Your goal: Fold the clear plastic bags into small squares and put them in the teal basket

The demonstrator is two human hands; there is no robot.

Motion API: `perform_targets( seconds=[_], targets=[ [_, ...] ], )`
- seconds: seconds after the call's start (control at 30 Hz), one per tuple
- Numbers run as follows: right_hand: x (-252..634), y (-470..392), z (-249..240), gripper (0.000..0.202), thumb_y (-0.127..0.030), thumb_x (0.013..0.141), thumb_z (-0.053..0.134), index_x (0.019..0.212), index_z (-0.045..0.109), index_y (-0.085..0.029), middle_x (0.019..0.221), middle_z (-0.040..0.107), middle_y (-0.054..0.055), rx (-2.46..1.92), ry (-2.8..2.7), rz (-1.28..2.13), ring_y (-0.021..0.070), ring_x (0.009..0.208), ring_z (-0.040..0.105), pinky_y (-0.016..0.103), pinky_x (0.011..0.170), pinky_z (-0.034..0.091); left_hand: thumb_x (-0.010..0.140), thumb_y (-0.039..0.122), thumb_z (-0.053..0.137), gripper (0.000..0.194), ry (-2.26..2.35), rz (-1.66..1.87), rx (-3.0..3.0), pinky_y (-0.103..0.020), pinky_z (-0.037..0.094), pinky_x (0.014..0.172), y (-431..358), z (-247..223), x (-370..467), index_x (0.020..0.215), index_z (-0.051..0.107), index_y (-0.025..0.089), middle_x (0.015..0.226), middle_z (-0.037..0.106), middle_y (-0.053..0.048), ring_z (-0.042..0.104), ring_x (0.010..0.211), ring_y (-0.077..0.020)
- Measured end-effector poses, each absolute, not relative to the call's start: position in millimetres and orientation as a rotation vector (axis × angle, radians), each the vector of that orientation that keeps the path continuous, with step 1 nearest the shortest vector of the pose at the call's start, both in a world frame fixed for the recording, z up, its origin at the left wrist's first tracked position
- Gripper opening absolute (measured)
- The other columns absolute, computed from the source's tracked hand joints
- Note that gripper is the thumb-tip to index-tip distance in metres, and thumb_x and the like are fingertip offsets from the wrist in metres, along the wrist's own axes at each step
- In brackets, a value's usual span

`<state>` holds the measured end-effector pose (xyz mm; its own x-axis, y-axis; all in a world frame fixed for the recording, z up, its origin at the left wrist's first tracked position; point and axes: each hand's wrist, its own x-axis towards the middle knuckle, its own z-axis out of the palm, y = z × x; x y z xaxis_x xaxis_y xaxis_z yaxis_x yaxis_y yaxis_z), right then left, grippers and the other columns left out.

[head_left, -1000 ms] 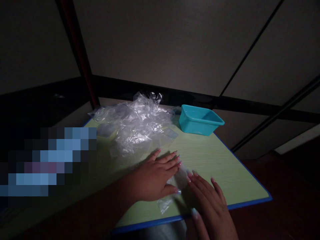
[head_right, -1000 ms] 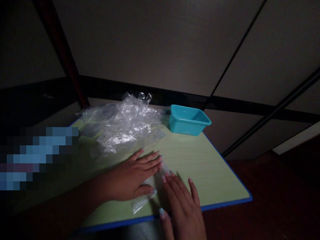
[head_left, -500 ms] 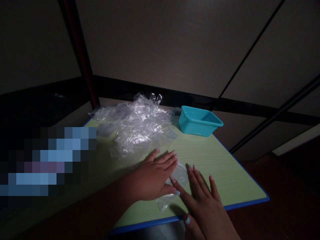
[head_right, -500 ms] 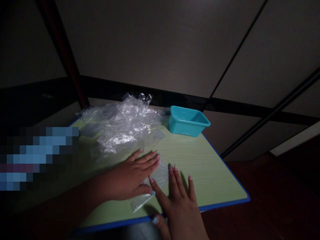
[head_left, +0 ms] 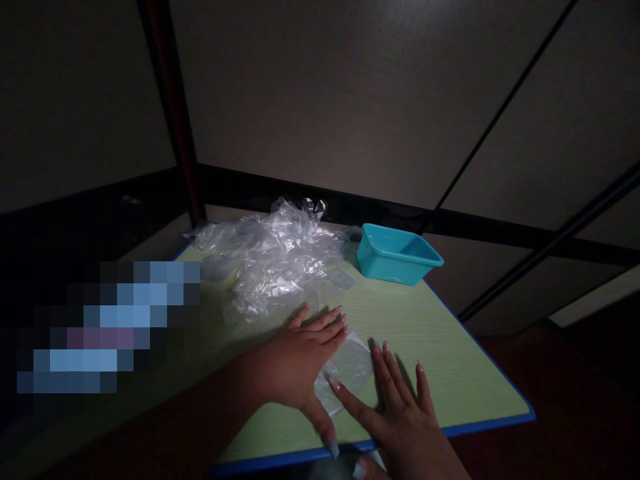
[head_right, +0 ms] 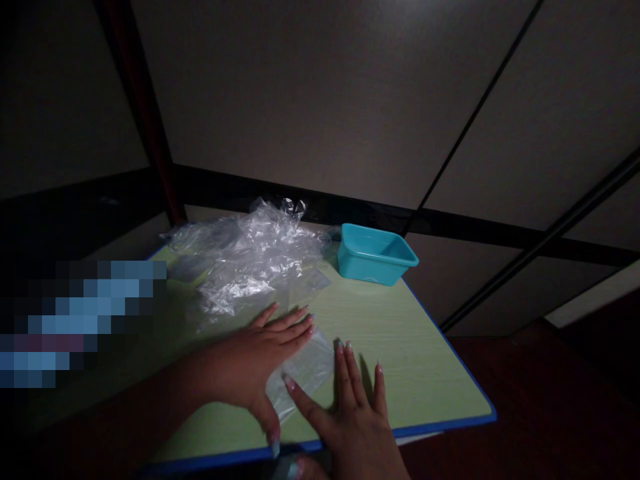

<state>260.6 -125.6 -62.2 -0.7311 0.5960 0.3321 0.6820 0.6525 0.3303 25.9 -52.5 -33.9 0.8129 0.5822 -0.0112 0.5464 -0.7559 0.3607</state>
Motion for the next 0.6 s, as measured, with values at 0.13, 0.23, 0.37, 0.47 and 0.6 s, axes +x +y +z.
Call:
perform_targets(
  seconds=[0.13, 0.23, 0.37, 0.47, 0.6],
  targets=[
    [267.3, -121.1, -78.7, 0.08, -0.081, 0.07, 0.045, 0.139, 0.035, -0.043, 0.146, 0.036, 0.016, -1.081, -2.569, -0.707, 0.0472, 0.123, 0.041, 0.07, 0.083, 0.039, 0.065, 0.077, 0.057, 0.108, 0.798, 0.242, 2.661, -0.06, -0.005, 0.109, -53.5, -25.3, 29.9, 0.147, 0.021, 0.018, 0.153, 0.014, -0.012, 0.006, 0.14, -0.0345],
    [271.4, -116.3, -84.3, 0.071, -0.066, 0.076, 0.056, 0.139, 0.033, -0.045, 0.139, 0.048, 0.014, -1.022, -2.564, -0.821, 0.0426, 0.116, 0.052, 0.065, 0.082, 0.043, 0.077, 0.071, 0.052, 0.09, 0.653, 0.314, 2.65, -0.058, -0.004, 0.11, -59.5, -17.6, 38.1, 0.146, 0.023, 0.022, 0.151, 0.024, -0.006, 0.011, 0.14, -0.0312],
    [274.3, -110.5, -89.1, 0.067, -0.064, 0.078, 0.054, 0.139, 0.032, -0.047, 0.124, 0.06, 0.016, -0.938, -2.547, -0.957, 0.0451, 0.105, 0.058, 0.067, 0.072, 0.045, 0.088, 0.061, 0.044, 0.08, 0.51, 0.289, 2.6, -0.051, -0.006, 0.113, -69.3, -12.4, 47.5, 0.148, 0.013, 0.02, 0.152, 0.019, -0.006, 0.017, 0.14, -0.025],
    [275.5, -108.5, -92.8, 0.059, -0.06, 0.08, 0.054, 0.136, 0.039, -0.047, 0.121, 0.062, 0.014, -0.925, -2.521, -0.989, 0.0439, 0.104, 0.059, 0.066, 0.074, 0.045, 0.091, 0.058, 0.04, 0.075, 0.537, 0.251, 2.58, -0.046, -0.01, 0.113, -73.1, -13.3, 49.7, 0.148, 0.014, 0.017, 0.153, 0.014, -0.008, 0.018, 0.14, -0.0218],
    [275.8, -106.9, -96.4, 0.052, -0.057, 0.083, 0.05, 0.133, 0.043, -0.046, 0.119, 0.064, 0.012, -0.902, -2.487, -1.047, 0.0389, 0.103, 0.061, 0.063, 0.082, 0.042, 0.092, 0.059, 0.038, 0.073, 0.634, 0.252, 2.59, -0.042, -0.009, 0.113, -73.8, -16.4, 50.1, 0.147, 0.021, 0.014, 0.152, 0.016, -0.01, 0.016, 0.14, -0.0209]
  ],
)
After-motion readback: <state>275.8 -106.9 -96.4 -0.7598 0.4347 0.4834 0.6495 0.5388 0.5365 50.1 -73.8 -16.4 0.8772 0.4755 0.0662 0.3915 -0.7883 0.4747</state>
